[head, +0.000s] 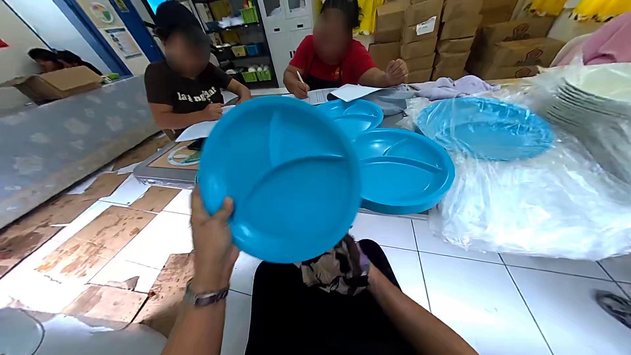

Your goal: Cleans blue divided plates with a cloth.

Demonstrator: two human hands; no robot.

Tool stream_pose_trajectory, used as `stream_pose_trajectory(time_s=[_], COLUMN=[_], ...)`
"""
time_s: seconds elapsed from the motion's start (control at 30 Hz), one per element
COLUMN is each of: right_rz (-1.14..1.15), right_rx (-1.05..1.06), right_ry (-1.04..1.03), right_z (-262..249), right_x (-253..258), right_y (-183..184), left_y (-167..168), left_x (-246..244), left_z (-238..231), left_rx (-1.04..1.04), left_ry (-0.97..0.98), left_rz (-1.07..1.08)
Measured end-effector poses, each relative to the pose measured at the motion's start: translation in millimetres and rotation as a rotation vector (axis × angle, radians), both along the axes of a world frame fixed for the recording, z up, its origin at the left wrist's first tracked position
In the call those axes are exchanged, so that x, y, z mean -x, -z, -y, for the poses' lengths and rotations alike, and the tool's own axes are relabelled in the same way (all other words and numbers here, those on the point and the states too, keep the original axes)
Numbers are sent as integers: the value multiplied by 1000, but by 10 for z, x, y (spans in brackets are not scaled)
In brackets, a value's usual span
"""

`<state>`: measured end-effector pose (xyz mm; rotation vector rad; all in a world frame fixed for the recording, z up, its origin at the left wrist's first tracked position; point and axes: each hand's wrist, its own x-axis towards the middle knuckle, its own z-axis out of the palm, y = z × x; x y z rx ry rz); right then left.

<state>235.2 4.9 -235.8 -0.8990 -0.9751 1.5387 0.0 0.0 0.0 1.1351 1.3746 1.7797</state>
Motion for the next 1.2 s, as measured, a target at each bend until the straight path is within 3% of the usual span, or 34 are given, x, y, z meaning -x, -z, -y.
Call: stream_pose_trajectory(time_s=[0.1,0.2,0.27,0.33,0.4,0.5,0.7,0.9,0.97,1.03,1.1,1.2], right_rz=[3,3,-11,-18,19,-11,-34,-121,-136,-154,-161,-145], right_rx=[234,422,468,472,480,495,469,484,501,545,560,550], right_ry=[-53,109,139,129,130,142,94,115,115,113,107,85], right_z=[-85,-147,-153,-125,-101,-125,-209,-213,-224,-239,-249,-254], right_x=[-1,12,-18,-54,-77,-58,52,45,31,39,57,57], right_y=[549,519,481,473,436,427,283,391,446,505,554,535], left_y=[-56,-34,-26,-55,-120,-189,-139,-260,-360,-469,-548,-532], left_x=[-485,-955,-1184,-1336,-1472,-1713,-1947,-1982,-1998,-1984,-1907,-1619], left_z=[-430,-847,-1083,-1258,-1304,-1169,-907,-951,-1080,-1400,-1881,-2632], left_rx=[86,195,186,54,-119,-270,48,104,66,-3,-32,105], left_ry=[185,370,406,350,311,474,1052,1151,1128,1001,755,356], left_rz=[-50,-115,-353,-729,-947,-1084,-1436,-1594,-1545,-1361,-1219,-1233])
